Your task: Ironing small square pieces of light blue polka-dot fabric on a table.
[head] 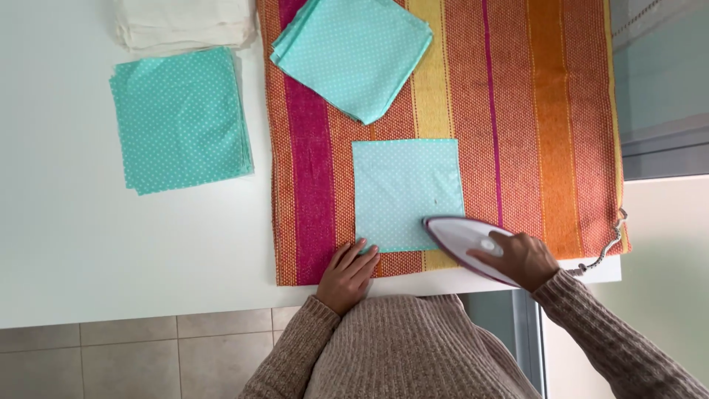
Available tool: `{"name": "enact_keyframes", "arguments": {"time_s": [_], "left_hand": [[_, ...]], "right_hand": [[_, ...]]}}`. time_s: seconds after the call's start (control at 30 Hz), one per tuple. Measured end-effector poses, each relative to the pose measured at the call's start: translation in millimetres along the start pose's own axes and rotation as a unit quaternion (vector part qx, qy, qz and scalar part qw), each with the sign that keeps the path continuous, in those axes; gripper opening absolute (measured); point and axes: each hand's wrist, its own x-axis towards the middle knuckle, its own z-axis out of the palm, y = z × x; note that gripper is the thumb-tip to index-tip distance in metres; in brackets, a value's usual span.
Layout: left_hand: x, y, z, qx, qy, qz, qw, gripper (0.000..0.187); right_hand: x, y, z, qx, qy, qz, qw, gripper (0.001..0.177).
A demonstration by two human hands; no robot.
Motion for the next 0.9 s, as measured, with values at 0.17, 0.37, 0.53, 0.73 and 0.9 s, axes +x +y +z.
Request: {"name": "enact_keyframes", "arguments": {"time_s": [0.17,0.37,0.53,0.73,0.9], "left_hand": [[-15,-23,35,-0.022,-0.024,-0.007,0.999,0.031],[57,-94,38,-0.029,-0.051,-0.078,0.995,0.028],[141,-122,21,0.043,-0.063,-0.132,0.988,0.050],[168,-143,48,0.063,-0.151,-0.206,0.965,0.061],[181,-148,56,0.091,-0.136,-0.270,0.949,0.067]], "right_hand": [[8,11,10,-0.017,-0.006,-0.036,0.999,0.064],[6,17,11,-0.010,0.006,-0.015,1.000,0.060],[11,26,-1,0.029,0.054,0.072,0.996,0.057],[36,64,-16,0.045,0.091,0.163,0.981,0.058],[60,49,-72,-0.088,0.315,0.057,0.943,0.074]]}}
